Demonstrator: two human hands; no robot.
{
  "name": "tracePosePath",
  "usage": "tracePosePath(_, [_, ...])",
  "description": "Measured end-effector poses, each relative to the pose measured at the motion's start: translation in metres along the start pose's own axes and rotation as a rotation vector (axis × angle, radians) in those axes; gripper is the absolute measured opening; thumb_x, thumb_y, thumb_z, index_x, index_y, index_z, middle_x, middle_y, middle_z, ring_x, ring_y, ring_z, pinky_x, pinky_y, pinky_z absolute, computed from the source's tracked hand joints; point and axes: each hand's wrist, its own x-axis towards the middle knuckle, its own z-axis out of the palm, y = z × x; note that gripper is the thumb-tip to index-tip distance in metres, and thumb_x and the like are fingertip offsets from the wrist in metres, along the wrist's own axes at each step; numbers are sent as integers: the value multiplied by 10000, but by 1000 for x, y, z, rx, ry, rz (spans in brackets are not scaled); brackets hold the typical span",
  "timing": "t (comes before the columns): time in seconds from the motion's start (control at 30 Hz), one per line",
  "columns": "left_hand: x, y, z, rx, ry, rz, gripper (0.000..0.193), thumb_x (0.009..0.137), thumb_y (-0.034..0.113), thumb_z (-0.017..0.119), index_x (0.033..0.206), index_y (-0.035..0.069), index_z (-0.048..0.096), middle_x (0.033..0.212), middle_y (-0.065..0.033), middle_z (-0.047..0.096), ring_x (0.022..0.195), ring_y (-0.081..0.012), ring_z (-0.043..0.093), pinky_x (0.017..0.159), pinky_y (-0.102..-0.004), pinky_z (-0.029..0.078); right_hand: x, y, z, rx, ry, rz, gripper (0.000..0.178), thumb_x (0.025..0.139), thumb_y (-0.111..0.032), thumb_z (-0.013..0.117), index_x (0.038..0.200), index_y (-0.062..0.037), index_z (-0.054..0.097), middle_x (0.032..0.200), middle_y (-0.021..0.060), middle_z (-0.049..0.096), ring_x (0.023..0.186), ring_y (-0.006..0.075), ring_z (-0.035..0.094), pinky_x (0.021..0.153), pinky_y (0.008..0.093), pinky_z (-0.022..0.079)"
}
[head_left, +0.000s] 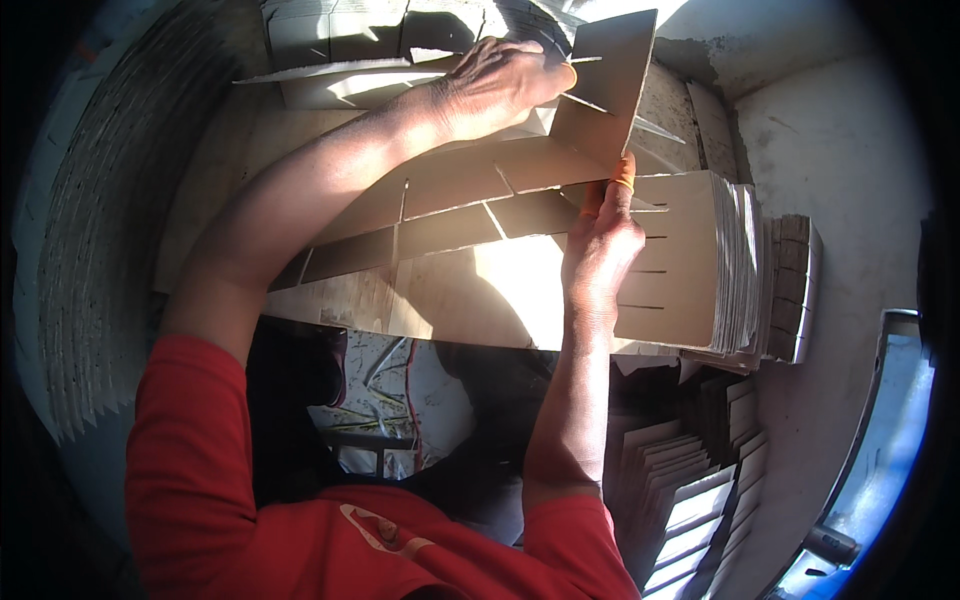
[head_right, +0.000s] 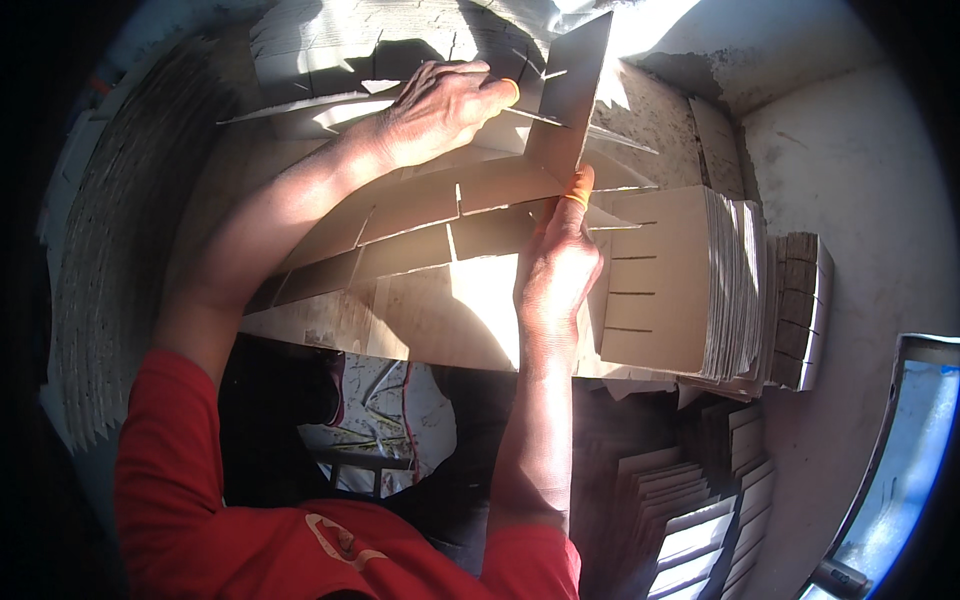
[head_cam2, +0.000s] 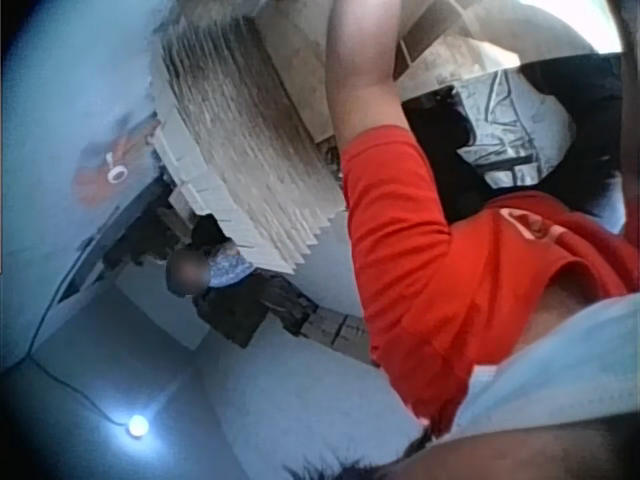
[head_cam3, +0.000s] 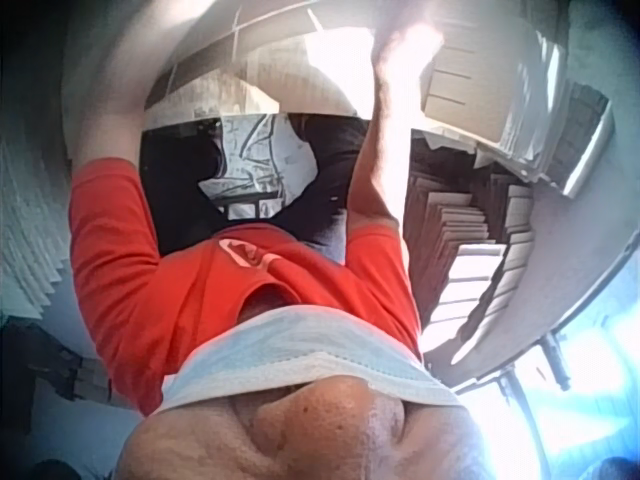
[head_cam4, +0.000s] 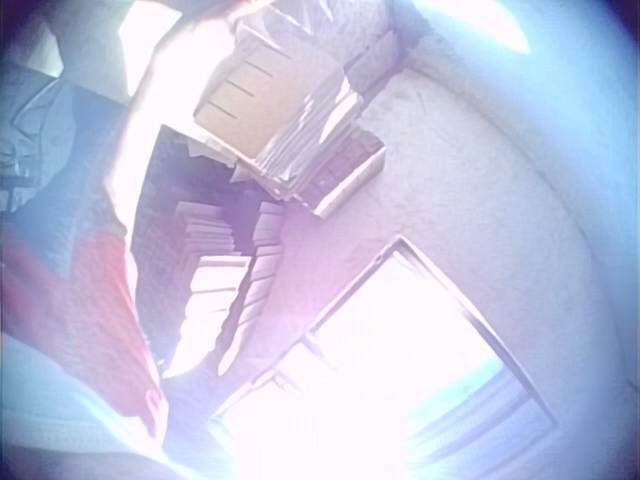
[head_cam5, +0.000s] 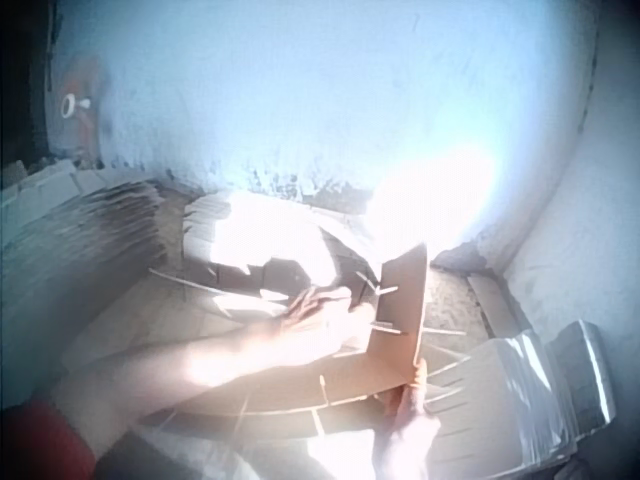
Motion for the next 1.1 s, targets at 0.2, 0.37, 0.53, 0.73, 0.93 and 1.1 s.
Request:
tracePosePath(0.2, [9,20,-25,-352,-181,-226,253,745,54,705,931,15,538,708,-94,549,677,-217,588,603,-338,469,-1,-1,1,17,28,13,465,923,-3,516,1374,-70,426,1090,203,645,866,245,692,750,311,562])
tracePosePath(0.37, [62,-29,-83,-525,-613,-244,591,730,158,740,1237,30,465,1212,-192,499,1131,-322,498,937,-433,438,-5,8,7,308,132,-118,459,916,19,517,1364,-40,430,1216,179,599,1016,233,651,876,308,527])
tracePosePath(0.53, [15,-83,35,364,-267,-409,597,715,188,734,1252,59,508,1302,-179,498,1167,-312,518,927,-448,465,-8,-2,4,263,122,-168,469,901,58,508,1355,-39,443,1228,168,596,1031,223,645,885,295,520])
tracePosePath(0.73, [7,-91,49,418,-321,-301,387,720,57,696,1074,28,542,1031,-91,576,1067,-255,513,932,-461,416,-5,7,3,264,166,-256,516,881,77,523,1370,-65,438,1213,159,608,996,209,659,845,292,532])
tracePosePath(0.93, [5,-89,39,273,-208,-250,232,721,21,656,943,33,588,862,-85,615,941,-252,572,803,-385,491,-6,7,0,277,145,-233,544,873,61,551,1384,-82,431,1153,156,642,934,171,673,805,287,541])
tracePosePath(1.1, [3,-89,42,181,-192,-311,158,726,-14,604,874,24,560,774,-149,612,802,-329,615,648,-430,511,-3,3,-1,186,133,-220,544,863,55,580,1375,-78,454,1098,159,666,886,153,677,768,274,534])
